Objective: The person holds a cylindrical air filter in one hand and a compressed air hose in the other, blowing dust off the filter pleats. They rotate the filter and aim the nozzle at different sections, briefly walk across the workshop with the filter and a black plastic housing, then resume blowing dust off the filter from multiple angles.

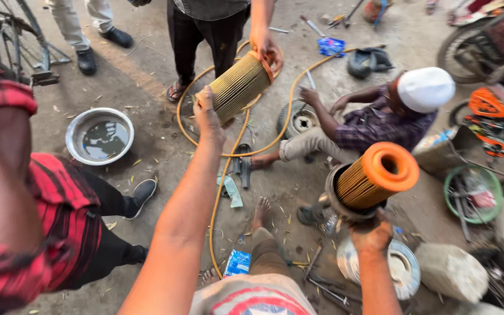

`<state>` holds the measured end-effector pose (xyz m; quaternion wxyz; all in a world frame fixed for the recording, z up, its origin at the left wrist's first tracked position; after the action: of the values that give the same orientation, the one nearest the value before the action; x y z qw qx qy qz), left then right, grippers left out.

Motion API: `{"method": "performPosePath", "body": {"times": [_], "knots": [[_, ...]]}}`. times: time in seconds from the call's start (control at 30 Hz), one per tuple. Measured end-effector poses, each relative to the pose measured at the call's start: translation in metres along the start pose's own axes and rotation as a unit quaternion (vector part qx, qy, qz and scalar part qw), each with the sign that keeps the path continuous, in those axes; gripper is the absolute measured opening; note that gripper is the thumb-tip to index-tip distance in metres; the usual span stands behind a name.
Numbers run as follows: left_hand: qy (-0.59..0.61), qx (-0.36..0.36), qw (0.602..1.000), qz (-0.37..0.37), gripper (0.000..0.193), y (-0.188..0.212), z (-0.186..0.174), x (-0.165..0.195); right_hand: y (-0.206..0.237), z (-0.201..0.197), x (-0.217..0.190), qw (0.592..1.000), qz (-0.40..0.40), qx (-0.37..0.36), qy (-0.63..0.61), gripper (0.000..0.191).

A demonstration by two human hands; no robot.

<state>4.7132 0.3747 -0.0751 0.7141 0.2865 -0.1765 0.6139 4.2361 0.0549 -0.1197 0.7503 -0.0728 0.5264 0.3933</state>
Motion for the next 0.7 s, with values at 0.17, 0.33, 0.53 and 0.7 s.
{"method": "performPosePath", "body": {"times": [0.17, 0.33, 0.53, 0.7], "knots": [[-0.141, -0.084, 0.985, 0.061, 0.091, -0.081, -0.015, 0.071, -0.168, 0.059, -0.095, 0.993, -0.104, -0.062, 0.009, 0.067], [-0.451, -0.086, 0.888, -0.016, 0.130, -0.099, -0.025, 0.146, -0.365, 0.150, -0.216, 0.985, -0.097, -0.142, -0.025, 0.074], [-0.625, -0.063, 0.776, -0.053, 0.159, -0.163, -0.017, 0.138, -0.500, 0.279, -0.274, 0.981, -0.039, -0.160, -0.102, 0.072], [-0.489, -0.069, 0.868, -0.043, 0.158, -0.254, 0.006, 0.135, -0.546, 0.351, -0.263, 0.982, -0.074, -0.161, -0.062, 0.074]]}}
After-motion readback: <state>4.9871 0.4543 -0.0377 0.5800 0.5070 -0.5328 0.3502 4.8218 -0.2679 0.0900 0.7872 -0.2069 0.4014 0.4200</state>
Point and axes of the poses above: each hand's wrist, its own y-axis away from the middle knuckle, its own z-axis out of the palm, x = y × z, the point moved 10 cm from there along -y, towards the middle knuckle, and after that the axes turned 12 degrees about y, right-handed, at the moved point
